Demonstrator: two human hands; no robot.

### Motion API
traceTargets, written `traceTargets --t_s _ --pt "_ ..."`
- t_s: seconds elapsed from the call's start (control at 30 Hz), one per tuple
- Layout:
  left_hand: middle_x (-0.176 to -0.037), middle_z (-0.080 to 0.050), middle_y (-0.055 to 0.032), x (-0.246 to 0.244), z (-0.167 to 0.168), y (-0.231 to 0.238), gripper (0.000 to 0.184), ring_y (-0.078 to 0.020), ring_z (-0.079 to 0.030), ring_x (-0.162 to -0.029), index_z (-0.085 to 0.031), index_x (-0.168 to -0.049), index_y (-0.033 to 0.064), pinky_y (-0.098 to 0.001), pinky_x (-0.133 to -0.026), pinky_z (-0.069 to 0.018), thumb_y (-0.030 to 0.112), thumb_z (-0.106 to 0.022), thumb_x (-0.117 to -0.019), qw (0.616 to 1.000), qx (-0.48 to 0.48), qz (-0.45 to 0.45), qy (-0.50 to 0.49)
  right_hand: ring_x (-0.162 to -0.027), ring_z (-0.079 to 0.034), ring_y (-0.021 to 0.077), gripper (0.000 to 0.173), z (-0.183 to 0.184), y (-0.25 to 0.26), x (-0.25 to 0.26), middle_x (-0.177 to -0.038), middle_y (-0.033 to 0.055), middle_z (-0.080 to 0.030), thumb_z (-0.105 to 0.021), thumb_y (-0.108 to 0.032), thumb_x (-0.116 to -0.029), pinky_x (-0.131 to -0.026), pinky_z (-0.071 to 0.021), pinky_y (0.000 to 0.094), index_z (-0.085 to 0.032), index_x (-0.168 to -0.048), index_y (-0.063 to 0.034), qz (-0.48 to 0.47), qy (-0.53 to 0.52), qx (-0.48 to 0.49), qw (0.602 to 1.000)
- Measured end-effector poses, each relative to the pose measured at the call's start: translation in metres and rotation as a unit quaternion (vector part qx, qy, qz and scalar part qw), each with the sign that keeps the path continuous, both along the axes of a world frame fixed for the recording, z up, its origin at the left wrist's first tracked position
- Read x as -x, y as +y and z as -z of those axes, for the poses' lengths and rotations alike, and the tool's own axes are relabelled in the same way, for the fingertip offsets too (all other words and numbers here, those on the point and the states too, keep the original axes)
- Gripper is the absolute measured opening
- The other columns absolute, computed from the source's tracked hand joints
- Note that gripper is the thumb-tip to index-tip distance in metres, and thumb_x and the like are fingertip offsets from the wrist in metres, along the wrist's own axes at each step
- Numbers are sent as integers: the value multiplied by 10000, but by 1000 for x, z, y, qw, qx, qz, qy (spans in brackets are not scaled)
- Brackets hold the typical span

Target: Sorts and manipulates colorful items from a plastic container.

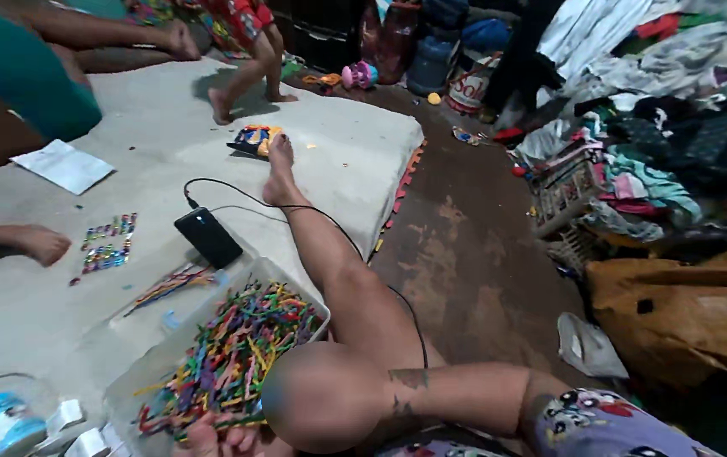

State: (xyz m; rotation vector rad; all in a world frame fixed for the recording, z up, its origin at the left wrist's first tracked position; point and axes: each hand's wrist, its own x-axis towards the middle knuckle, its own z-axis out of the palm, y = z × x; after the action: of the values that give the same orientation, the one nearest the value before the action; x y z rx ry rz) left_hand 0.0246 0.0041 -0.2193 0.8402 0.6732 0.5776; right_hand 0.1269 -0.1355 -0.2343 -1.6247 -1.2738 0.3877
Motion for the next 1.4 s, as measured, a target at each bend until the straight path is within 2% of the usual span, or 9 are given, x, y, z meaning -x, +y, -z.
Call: traceTargets --t_s 0.33,0.53,0.73,0.93,1.03,1.1,1.23,1.33,1.4 --pt "-711 -688 84 -1 -14 20 466 -9 -636 -575 -628 -958 211 -164 -543 -544 274 -197 -1124 999 -6 24 -29 -1000 -658 304 125 -17 11 -3 -964 104 -697 -646 -154 -924 -920 -433 568 -741 -890 -80 49 -122 -10 991" --pt "-760 -658 89 -6 -12 2 229 0 -608 -575 -530 -1073 181 -145 -531 -525 184 -304 -1115 998 -24 -62 0 -1018 -669 272 193 -7 5 -19 -1000 88 -706 -593 -225 -978 -919 -461 570 -723 -938 -89 32 -124 60 990" --pt "-807 -642 64 18 4 12 183 -43 -635 -695 -546 -1063 138 -204 -668 -561 92 -370 -1042 994 -90 -62 -18 -894 -686 230 252 -2 20 -77 -999 151 -703 -602 -197 -998 -825 -580 400 -750 -1027 5 170 -68 101 978" --pt "-880 -626 68 27 10 13 133 -36 -626 -776 -582 -1062 86 -234 -748 -556 59 -464 -1005 988 -144 41 37 -912 -685 361 228 -24 96 -119 -1042 198 -694 -625 -198 -1006 -803 -546 579 -745 -1099 -28 137 -184 151 962" --pt "-937 -618 24 29 9 15 152 -40 -626 -825 -581 -1116 4 -244 -782 -561 44 -485 -1006 982 -185 45 13 -1081 -638 454 358 -38 133 -124 -1262 274 -624 -581 -271 -1036 -892 -506 648 -664 -1290 -32 131 -194 154 960" --pt "-1045 -632 -45 29 9 14 240 -68 -647 -937 -539 -1206 -79 -276 -858 -571 44 -474 -1011 970 -238 30 -43 -1133 -614 387 403 -47 146 -107 -1306 258 -596 -549 -289 -1039 -943 -509 564 -624 -1336 -27 131 -161 82 975" --pt "-1398 -521 -239 18 7 -5 498 -195 -596 -1246 -377 -1411 -170 -361 -1007 -547 134 -483 -1032 938 -310 23 -153 -1056 -627 38 212 -58 149 -52 -1153 -94 -660 -520 -230 -1064 -937 -533 277 -645 -1225 -171 26 24 -201 979" --pt "-1257 -577 -244 15 11 -21 368 -212 -569 -1212 -501 -1280 -141 -315 -1075 -449 115 -501 -1015 890 -424 21 -166 -981 -652 68 191 -70 149 -39 -1075 -115 -668 -496 -224 -1070 -901 -557 309 -618 -1216 -235 -26 140 -285 948" --pt "-1088 -627 -224 18 21 -30 301 -239 -615 -1025 -563 -1219 -122 -310 -977 -489 50 -512 -977 862 -479 34 -159 -920 -663 101 165 -76 150 -40 -1009 -80 -659 -469 -200 -1066 -858 -580 329 -587 -1181 -214 -10 204 -299 932"
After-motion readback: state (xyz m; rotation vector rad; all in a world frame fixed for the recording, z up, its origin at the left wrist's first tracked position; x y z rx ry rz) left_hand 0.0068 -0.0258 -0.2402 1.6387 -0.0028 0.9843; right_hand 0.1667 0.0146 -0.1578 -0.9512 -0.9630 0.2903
